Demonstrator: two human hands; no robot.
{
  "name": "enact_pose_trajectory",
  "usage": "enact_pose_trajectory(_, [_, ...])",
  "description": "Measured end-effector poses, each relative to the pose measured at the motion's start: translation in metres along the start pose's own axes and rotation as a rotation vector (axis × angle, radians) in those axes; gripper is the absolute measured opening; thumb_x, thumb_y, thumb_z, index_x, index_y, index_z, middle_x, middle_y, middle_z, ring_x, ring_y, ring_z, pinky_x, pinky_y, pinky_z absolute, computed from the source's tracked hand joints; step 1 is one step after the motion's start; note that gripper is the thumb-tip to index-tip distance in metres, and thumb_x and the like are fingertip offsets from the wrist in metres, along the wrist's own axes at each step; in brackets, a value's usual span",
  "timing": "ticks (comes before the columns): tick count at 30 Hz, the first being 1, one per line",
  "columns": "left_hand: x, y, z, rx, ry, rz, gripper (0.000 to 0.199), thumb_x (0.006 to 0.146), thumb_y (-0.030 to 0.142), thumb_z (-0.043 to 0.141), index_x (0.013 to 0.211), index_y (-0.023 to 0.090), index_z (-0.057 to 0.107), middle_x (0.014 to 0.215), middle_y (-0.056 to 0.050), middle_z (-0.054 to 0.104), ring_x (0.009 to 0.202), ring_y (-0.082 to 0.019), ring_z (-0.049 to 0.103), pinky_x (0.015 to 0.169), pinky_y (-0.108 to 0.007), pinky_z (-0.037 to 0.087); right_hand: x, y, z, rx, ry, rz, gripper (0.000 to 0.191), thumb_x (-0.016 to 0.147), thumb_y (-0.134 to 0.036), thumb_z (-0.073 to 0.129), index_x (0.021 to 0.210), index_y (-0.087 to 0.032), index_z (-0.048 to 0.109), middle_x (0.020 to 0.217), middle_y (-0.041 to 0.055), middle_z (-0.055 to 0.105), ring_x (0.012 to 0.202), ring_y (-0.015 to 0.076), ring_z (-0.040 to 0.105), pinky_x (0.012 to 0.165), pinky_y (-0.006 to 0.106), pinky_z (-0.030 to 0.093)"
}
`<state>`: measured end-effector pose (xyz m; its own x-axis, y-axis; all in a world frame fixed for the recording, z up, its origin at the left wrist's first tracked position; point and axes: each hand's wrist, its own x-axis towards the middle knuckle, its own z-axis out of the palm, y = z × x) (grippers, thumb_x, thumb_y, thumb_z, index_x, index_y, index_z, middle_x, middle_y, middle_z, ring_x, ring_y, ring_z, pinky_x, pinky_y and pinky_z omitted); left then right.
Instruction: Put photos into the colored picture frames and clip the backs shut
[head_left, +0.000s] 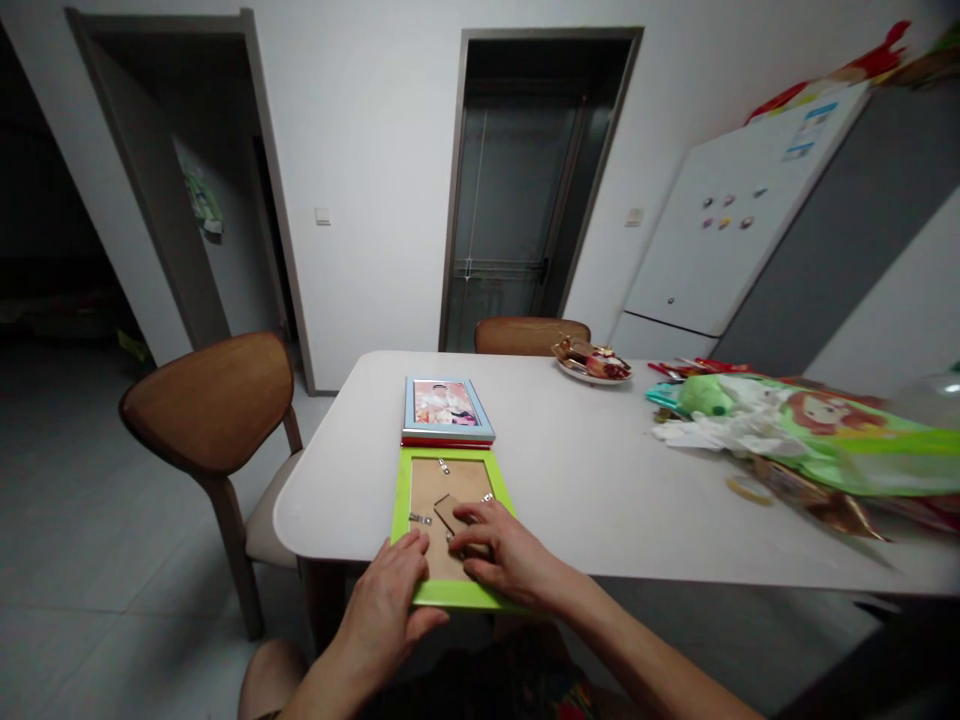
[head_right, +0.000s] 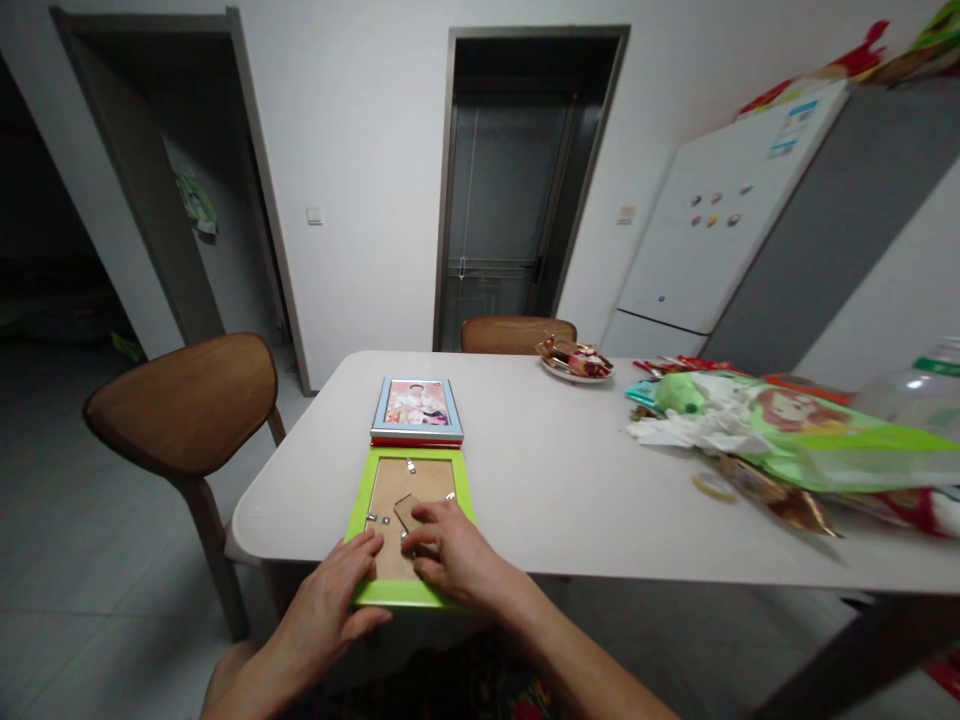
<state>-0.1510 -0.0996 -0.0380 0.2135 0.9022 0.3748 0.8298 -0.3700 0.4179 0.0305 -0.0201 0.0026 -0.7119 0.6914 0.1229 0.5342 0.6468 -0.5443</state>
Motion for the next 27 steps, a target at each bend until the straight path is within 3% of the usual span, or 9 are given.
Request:
enact_pose_trajectory(6, [-0.001, -0.002, 0.002, -0.012, 0.003, -0.017, 0.049, 0.06, 0.018, 0.067, 0.106, 0.018, 0.05, 0.118, -0.01, 0.052, 0.112, -0.022, 0.044, 0.095, -0.042, 0.035, 0.005, 0.003, 0.011, -0.003, 0.126, -0.007, 0.028, 0.062, -0.014, 0.053, 0.087, -0.02, 0.064, 0.108, 0.0067, 0.051, 0.1, 0.0184, 0.045, 0.09, 0.033, 0.033])
enact_pose_trajectory(13, [-0.002, -0.002, 0.004, -0.055, 0.015, -0.022, 0.045, 0.062, 0.019, 0.065, 0.105, 0.019, 0.05, 0.119, -0.009, 0.051, 0.113, -0.023, 0.042, 0.095, -0.045, 0.033, 0.004, 0.001, 0.014, -0.046, 0.15, -0.001, 0.029, 0.063, -0.016, 0.052, 0.09, -0.018, 0.062, 0.109, 0.0085, 0.051, 0.1, 0.0191, 0.045, 0.089, 0.031, 0.033])
enact_pose_trajectory(21, [-0.004, -0.001, 0.001, -0.077, 0.087, -0.034, 0.039, 0.062, 0.015, 0.064, 0.098, 0.019, 0.052, 0.115, -0.008, 0.054, 0.111, -0.022, 0.044, 0.093, -0.044, 0.037, 0.038, -0.017, 0.025, -0.216, 0.12, -0.106, 0.02, 0.075, -0.029, 0.048, 0.086, -0.021, 0.063, 0.095, 0.0047, 0.058, 0.091, 0.0176, 0.046, 0.077, 0.029, 0.033])
enact_pose_trajectory(27, [-0.009, -0.002, 0.001, -0.098, 0.137, -0.02, 0.033, 0.063, 0.016, 0.064, 0.093, 0.018, 0.053, 0.11, -0.008, 0.057, 0.109, -0.023, 0.046, 0.092, -0.044, 0.039, 0.055, -0.021, 0.031, -0.266, 0.152, -0.003, 0.019, 0.075, -0.027, 0.048, 0.083, -0.022, 0.064, 0.084, 0.0043, 0.058, 0.084, 0.0168, 0.046, 0.072, 0.027, 0.031])
